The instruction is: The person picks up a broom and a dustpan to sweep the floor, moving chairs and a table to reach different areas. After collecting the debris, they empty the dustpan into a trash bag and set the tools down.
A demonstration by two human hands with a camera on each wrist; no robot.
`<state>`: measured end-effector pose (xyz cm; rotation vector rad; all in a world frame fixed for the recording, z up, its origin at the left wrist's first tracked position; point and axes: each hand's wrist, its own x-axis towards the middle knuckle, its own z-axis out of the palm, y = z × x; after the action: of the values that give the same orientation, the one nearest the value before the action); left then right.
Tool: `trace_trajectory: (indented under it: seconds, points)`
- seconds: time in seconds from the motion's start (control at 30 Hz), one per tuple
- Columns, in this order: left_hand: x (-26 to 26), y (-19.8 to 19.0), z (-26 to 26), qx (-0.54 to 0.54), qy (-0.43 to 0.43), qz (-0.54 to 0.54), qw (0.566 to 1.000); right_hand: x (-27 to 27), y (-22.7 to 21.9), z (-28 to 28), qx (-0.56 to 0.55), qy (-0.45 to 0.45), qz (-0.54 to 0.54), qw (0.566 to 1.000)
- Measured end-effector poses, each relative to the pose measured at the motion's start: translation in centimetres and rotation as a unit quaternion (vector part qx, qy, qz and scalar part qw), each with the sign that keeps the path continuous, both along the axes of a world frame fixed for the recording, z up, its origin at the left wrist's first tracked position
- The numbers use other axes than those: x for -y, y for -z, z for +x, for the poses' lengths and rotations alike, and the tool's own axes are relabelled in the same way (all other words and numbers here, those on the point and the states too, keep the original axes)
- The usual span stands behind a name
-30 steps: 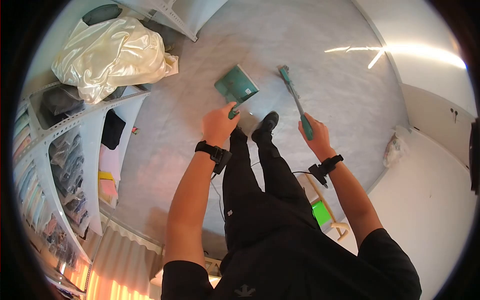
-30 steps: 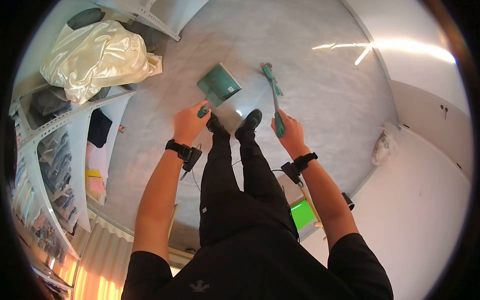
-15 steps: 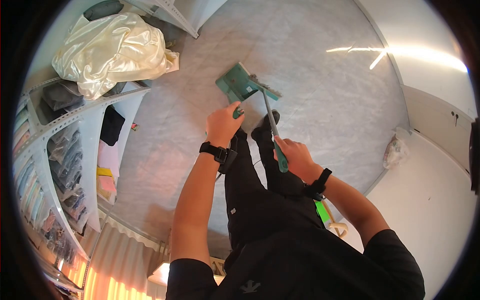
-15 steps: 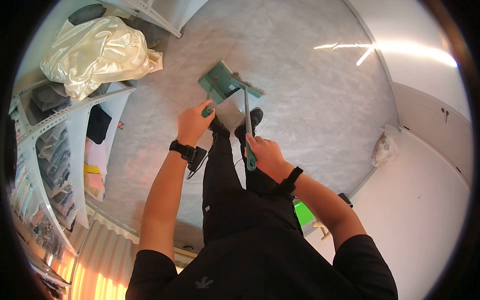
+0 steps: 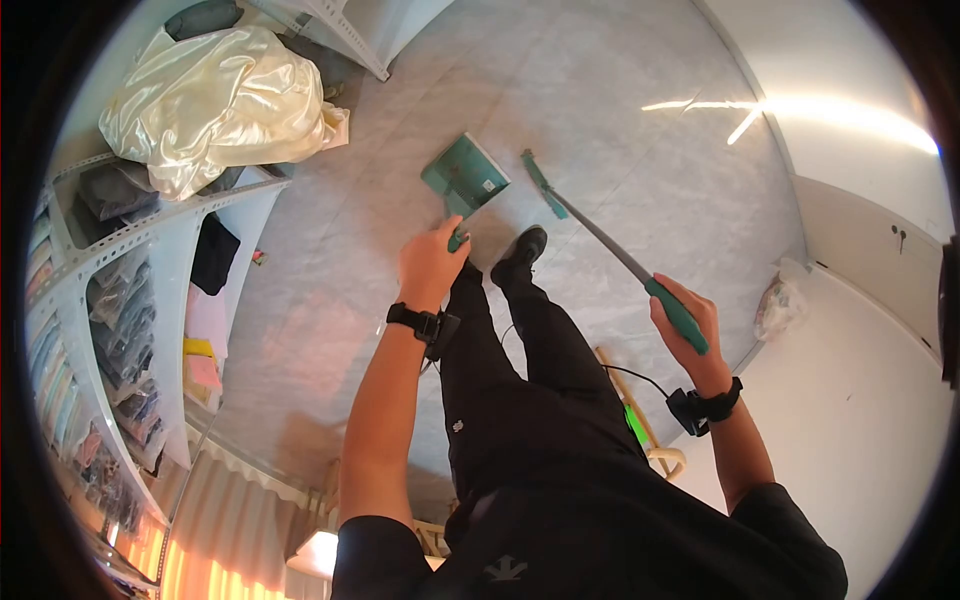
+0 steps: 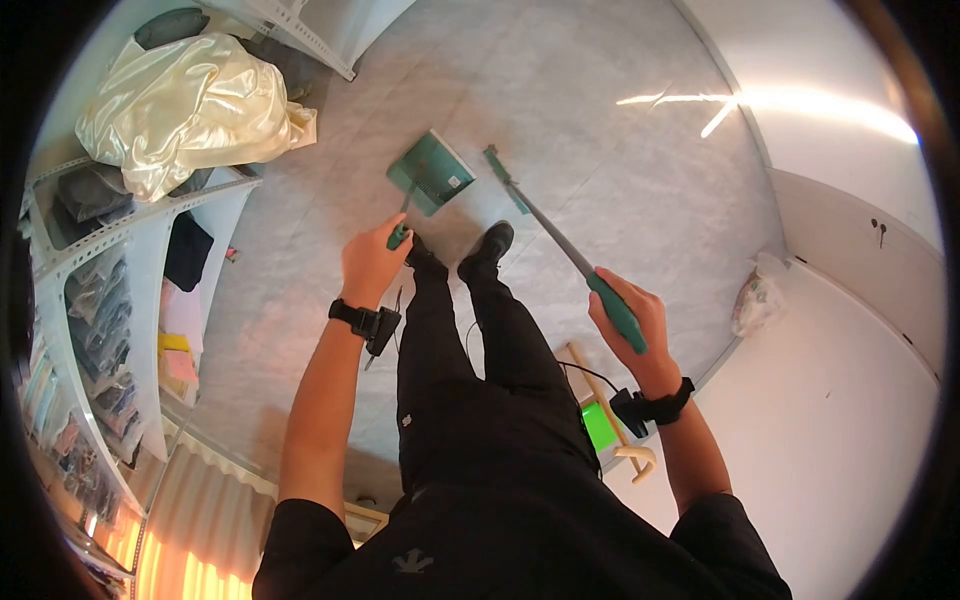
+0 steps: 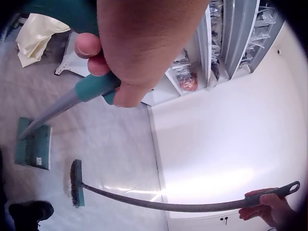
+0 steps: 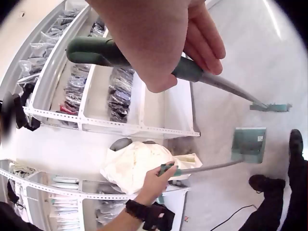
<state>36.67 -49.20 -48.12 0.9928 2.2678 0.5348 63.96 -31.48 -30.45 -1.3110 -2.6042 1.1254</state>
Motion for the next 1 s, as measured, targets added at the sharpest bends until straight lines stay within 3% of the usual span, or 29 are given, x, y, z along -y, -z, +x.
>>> trace_trajectory:
  seconds: [0.17, 0.37, 0.53, 0.63, 0.7, 0.9, 0.97, 1.0]
  points:
    - [1.4, -0.8, 1.1, 0.005, -0.018, -0.026, 0.999, -0.5, 4.8, 0.2, -0.001, -0.026, 0.039, 0.999]
    - [1.9, -1.1, 2.2, 0.010, -0.035, -0.044, 0.998, 2.4, 11.6, -0.2, 0.040, -0.140, 0.002, 0.989]
    - [1.6, -1.2, 2.2, -0.013, -0.022, -0.047, 0.999, 5.1, 10.3, -0.7, 0.042, -0.274, -0.051, 0.959]
    - [1.7, -1.0, 2.3, -0.011, -0.027, -0.021, 0.999, 3.9, 8.3, -1.3, 0.007, -0.292, -0.110, 0.950]
    - [2.1, -1.2, 2.5, 0.000, -0.037, -0.019, 0.999, 1.9, 8.2, -0.5, -0.001, -0.268, -0.167, 0.949]
    - [6.1, -0.2, 4.9, -0.040, -0.057, -0.014, 0.997, -2.9, 3.3, 0.8, 0.003, -0.061, -0.078, 0.995]
    - [7.6, -0.2, 6.6, -0.051, -0.094, 0.024, 0.994, -4.6, 2.6, 1.8, -0.033, -0.062, -0.009, 0.997]
    - [8.3, -0.6, 7.4, -0.059, -0.132, 0.044, 0.988, -5.2, 1.9, 1.9, -0.016, -0.029, -0.037, 0.999]
